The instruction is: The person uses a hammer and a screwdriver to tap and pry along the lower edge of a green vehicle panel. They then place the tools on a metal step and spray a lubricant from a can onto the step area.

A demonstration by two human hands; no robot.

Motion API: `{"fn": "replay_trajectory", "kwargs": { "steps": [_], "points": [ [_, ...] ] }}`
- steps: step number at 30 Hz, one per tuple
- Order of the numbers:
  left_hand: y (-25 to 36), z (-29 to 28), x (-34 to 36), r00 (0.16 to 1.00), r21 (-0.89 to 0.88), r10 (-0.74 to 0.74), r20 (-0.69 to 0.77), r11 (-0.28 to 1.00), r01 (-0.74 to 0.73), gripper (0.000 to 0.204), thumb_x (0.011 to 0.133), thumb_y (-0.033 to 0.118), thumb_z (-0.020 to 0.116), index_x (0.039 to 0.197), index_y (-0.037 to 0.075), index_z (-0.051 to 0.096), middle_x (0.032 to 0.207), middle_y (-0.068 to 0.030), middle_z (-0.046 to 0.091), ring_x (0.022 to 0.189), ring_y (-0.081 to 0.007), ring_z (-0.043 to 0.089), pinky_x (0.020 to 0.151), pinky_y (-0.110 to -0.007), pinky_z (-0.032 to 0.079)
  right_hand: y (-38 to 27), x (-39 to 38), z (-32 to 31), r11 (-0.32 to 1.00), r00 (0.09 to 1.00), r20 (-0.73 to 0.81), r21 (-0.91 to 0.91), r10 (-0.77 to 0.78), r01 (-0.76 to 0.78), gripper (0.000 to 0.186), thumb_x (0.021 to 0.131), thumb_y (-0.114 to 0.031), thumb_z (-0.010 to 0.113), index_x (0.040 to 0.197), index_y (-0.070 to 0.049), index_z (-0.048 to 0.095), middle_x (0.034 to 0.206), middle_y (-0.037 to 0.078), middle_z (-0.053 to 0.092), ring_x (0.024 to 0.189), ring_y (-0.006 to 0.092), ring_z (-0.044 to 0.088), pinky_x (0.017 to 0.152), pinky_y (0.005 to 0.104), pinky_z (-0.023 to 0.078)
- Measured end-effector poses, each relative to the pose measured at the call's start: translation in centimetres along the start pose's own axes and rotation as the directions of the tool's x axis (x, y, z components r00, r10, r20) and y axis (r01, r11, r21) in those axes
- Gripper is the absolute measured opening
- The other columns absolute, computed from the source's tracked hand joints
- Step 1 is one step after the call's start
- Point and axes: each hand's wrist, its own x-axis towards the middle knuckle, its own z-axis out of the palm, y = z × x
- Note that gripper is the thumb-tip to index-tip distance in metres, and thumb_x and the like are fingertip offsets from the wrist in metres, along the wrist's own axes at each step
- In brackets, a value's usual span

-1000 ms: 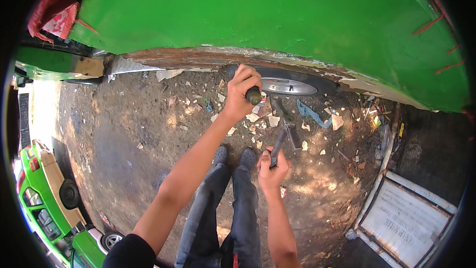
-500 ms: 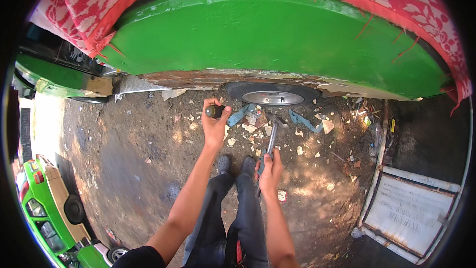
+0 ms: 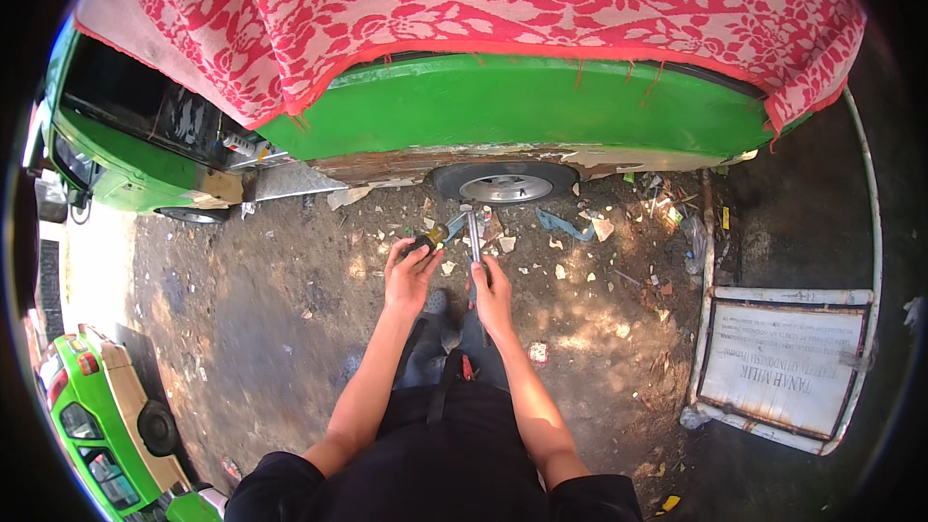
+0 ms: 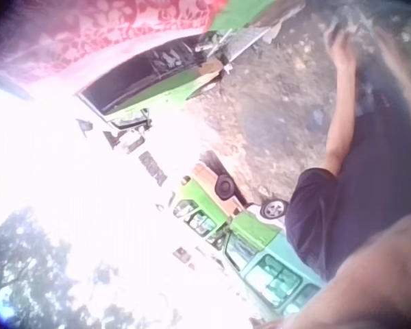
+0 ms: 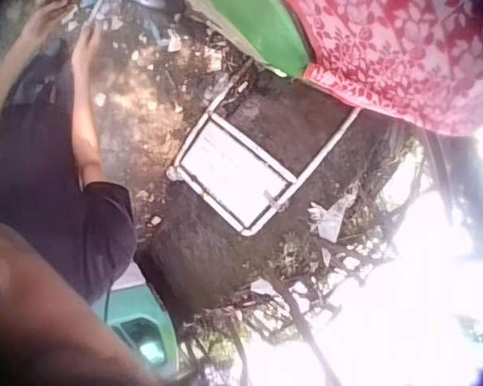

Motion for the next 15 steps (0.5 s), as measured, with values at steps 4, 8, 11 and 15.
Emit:
{"fn": "replay_trajectory", "kwargs": {
  "steps": [4,8,11,15],
  "points": [
    [0.8,-1.7,-2.3,0.997,-0.004,-0.004,0.082,1.000,0.004,0.024,0.089,-0.014,0.062,0.102,0.005,0.057,0.107,-0.0121,0.062,0.105,-0.0302,0.068,0.100,-0.047,0.058,-1.8,-2.1,1.8,0.992,0.995,0.015,-0.080,-0.099,0.100,0.038,0.103,-0.032,0.060,0.127,-0.003,0.060,0.076,-0.001,0.059,0.062,0.0067,0.055,0.051,0.0253,0.046],
    [1.7,-1.0,-4.0,0.981,-0.011,-0.083,0.175,0.996,0.087,0.020,0.093,-0.005,0.064,0.105,0.010,0.056,0.116,-0.0086,0.059,0.112,-0.0284,0.064,0.107,-0.049,0.051,-3.5,-2.8,3.2,0.938,0.969,0.071,-0.244,-0.237,0.247,0.034,0.102,-0.031,0.062,0.124,-0.005,0.061,0.081,0.004,0.064,0.070,0.0118,0.056,0.065,0.0292,0.045],
    [2.6,-1.5,-4.2,0.965,0.063,-0.130,0.228,0.991,0.119,0.021,0.100,0.006,0.060,0.119,0.012,0.052,0.122,-0.0060,0.058,0.114,-0.0224,0.060,0.099,-0.044,0.050,-5.7,-3.7,5.3,0.872,0.928,0.077,-0.323,-0.364,0.368,0.033,0.105,-0.031,0.055,0.124,-0.005,0.061,0.084,0.011,0.066,0.073,0.0193,0.061,0.068,0.0341,0.047],
    [5.0,-2.8,-4.5,0.925,0.227,-0.200,0.323,0.965,0.130,0.046,0.104,0.008,0.054,0.147,0.012,0.040,0.126,-0.0049,0.057,0.112,-0.0184,0.059,0.090,-0.043,0.053,-6.2,-4.5,7.7,0.835,0.906,0.078,-0.362,-0.415,0.414,0.033,0.108,-0.028,0.045,0.124,-0.005,0.061,0.089,0.018,0.068,0.080,0.0318,0.068,0.073,0.0402,0.050]
  ]
}}
